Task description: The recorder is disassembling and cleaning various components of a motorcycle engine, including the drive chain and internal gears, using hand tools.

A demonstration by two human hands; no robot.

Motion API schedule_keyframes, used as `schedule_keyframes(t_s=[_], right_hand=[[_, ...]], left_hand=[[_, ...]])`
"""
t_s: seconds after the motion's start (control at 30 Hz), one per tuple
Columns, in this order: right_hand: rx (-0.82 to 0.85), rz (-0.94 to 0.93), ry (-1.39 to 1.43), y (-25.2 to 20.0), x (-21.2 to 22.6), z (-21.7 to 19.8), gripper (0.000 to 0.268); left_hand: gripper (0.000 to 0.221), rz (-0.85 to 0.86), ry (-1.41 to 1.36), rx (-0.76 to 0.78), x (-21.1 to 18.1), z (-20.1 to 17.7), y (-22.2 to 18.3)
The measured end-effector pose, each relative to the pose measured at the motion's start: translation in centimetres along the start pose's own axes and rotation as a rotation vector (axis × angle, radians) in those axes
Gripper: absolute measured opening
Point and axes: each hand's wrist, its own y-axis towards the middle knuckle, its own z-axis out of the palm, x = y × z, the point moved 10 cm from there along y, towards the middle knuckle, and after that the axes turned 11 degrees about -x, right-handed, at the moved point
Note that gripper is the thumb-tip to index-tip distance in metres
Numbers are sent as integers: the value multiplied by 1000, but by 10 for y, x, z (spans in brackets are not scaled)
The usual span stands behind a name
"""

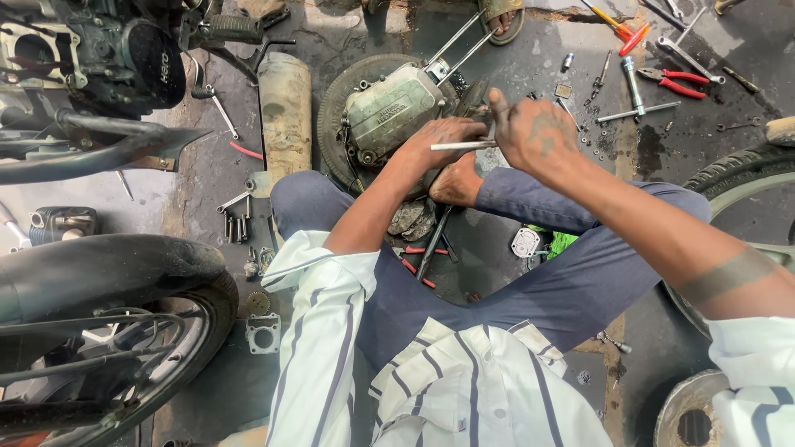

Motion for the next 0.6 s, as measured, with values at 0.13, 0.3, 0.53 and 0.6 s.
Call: schedule_keyframes(t_s=[0.13, 0.3, 0.53, 0.6], right_hand=[[-291, -162, 3, 14, -12, 10, 36], [-854, -1050, -351, -40, 52, -1, 41], [-57, -518, -256, 9, 28, 51, 31], [-111, -426, -150, 12, 23, 55, 47]], left_hand=[[36, -68, 125, 40, 26, 15, -5], [45, -130, 173, 42, 42, 23, -4], [40, -139, 126, 95, 20, 12, -3], [40, -170, 129, 128, 30, 19, -7]])
